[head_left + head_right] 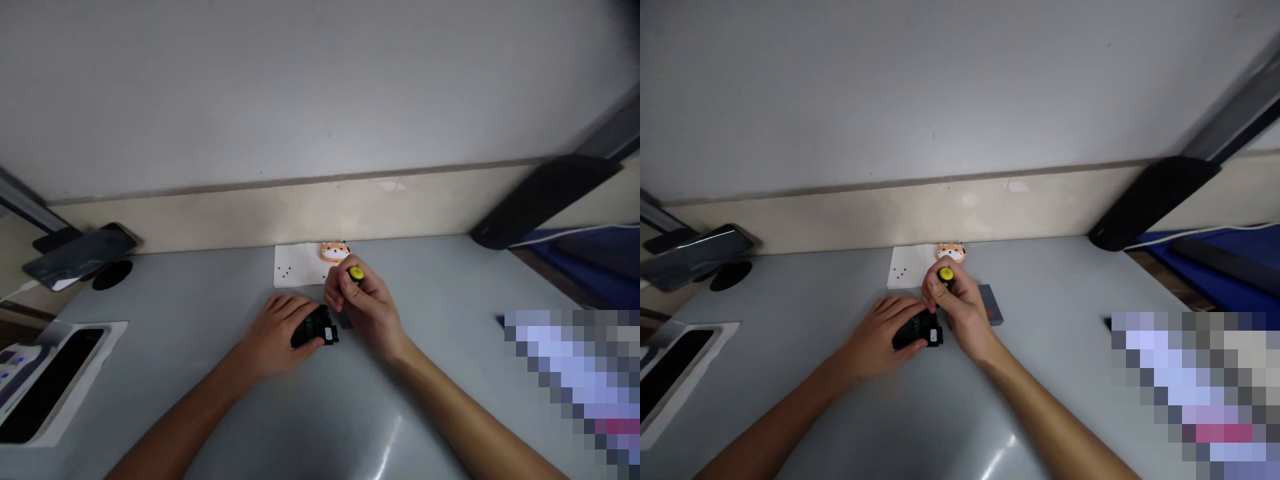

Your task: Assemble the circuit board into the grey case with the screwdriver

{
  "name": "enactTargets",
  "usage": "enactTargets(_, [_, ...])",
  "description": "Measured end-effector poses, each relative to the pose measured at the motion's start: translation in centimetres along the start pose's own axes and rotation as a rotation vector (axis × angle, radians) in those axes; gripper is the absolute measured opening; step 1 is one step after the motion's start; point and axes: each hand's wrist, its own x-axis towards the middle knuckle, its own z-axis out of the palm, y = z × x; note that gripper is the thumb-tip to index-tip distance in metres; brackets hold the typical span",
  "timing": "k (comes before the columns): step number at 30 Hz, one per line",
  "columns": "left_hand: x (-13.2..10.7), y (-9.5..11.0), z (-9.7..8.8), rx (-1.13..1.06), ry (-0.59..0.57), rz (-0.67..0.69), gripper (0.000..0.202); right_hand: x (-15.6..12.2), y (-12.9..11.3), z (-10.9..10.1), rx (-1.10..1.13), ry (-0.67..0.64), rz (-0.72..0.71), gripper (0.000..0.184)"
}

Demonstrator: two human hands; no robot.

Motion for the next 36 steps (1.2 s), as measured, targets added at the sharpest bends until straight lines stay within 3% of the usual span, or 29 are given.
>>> enactTargets(10, [0.2,0.1,-0.3,-0.012,-0.036,-0.021,0.046,0.0,0.3,0.0,0.032,-0.018,0.011,0.015])
enactTargets(23, [0.0,-0.3,0.3,-0.013,0.012,0.004,0.047,0.0,0.4,0.0,0.041,-0.004,0.02,0.016])
enactTargets(28, [0.1,-0.3,0.3,-0.027,0.016,0.012,0.047,0.0,0.2,0.1,0.056,-0.046,0.049,0.017])
enactTargets(32, [0.0,-0.4,0.4,-0.028,0.025,0.014,0.049,0.1,-0.4,0.1,0.064,-0.088,0.084,0.034])
enactTargets(36, [-0.1,-0.5,0.6,-0.021,0.042,0.025,0.051,0.4,-0.8,-0.4,0.069,-0.105,0.147,0.027])
